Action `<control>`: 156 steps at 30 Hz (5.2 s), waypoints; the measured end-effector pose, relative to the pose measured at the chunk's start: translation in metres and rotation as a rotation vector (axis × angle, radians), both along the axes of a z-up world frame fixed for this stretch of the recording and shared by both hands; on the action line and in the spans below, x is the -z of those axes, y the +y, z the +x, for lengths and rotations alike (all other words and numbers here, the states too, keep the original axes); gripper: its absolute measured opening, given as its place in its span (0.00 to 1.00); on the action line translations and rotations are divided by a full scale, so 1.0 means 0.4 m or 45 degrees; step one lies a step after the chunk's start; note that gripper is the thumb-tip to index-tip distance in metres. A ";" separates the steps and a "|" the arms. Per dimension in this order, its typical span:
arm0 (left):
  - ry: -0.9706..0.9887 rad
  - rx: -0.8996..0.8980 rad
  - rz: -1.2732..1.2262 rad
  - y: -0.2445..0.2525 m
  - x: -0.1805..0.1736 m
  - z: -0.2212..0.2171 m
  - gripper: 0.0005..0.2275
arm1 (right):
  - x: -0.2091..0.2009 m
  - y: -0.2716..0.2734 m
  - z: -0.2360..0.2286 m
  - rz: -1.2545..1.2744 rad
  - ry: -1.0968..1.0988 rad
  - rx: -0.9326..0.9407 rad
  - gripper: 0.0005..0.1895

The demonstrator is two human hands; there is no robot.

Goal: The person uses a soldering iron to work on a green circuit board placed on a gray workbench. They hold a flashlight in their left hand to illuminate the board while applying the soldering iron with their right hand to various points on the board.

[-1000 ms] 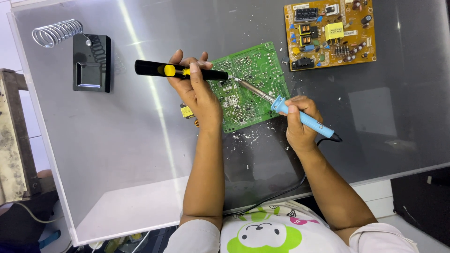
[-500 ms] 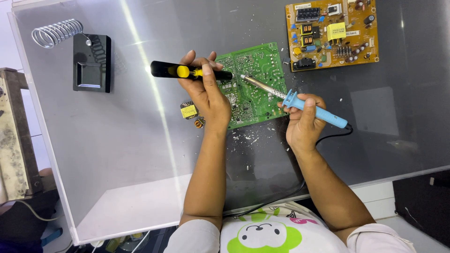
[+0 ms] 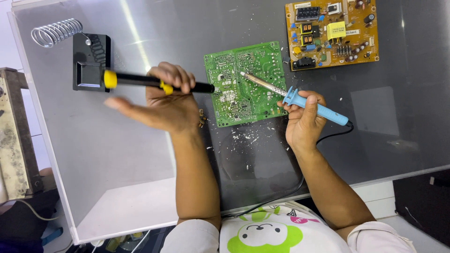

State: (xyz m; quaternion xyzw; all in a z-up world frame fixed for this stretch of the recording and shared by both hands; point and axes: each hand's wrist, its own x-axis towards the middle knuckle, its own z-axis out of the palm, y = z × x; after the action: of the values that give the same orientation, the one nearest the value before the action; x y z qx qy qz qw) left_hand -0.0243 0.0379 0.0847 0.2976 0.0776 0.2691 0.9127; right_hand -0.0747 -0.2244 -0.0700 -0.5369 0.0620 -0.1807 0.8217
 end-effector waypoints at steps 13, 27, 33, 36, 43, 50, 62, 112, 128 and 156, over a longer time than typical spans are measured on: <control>0.229 0.209 -0.513 0.110 0.046 -0.015 0.18 | -0.046 0.019 -0.003 0.067 0.109 -0.009 0.17; 0.174 -0.220 -0.230 0.107 0.150 0.021 0.13 | -0.015 -0.004 0.004 -0.017 0.026 -0.015 0.19; 0.230 -0.148 -0.206 0.075 0.175 0.041 0.19 | -0.066 -0.004 0.005 -0.058 -0.029 0.005 0.18; 0.231 0.071 -0.508 0.108 0.238 0.061 0.16 | -0.084 -0.012 -0.002 -0.088 -0.062 0.019 0.20; 0.167 0.276 -0.884 0.109 0.245 0.066 0.10 | -0.130 -0.024 0.003 -0.068 -0.026 0.056 0.23; 0.194 0.030 -0.334 0.072 0.252 0.069 0.16 | -0.080 -0.048 0.048 -0.064 0.049 0.061 0.23; 0.136 -0.420 0.352 -0.016 0.236 0.080 0.25 | -0.074 -0.010 0.094 -0.259 -0.023 0.010 0.21; 0.137 -0.304 0.448 -0.111 0.220 0.079 0.28 | -0.090 -0.005 0.031 0.023 0.230 0.095 0.14; 0.432 -0.057 0.402 -0.045 0.122 -0.056 0.16 | -0.162 -0.054 0.020 0.410 0.406 0.198 0.22; 0.812 0.522 1.065 -0.009 0.050 -0.409 0.16 | -0.062 -0.149 -0.133 0.009 0.226 -0.076 0.16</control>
State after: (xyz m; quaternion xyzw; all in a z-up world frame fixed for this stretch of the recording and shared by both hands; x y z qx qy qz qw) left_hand -0.1879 0.0341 0.0646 0.7096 0.1768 -0.0092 0.6820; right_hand -0.1278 -0.2842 -0.0454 -0.5494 0.1192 -0.1074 0.8200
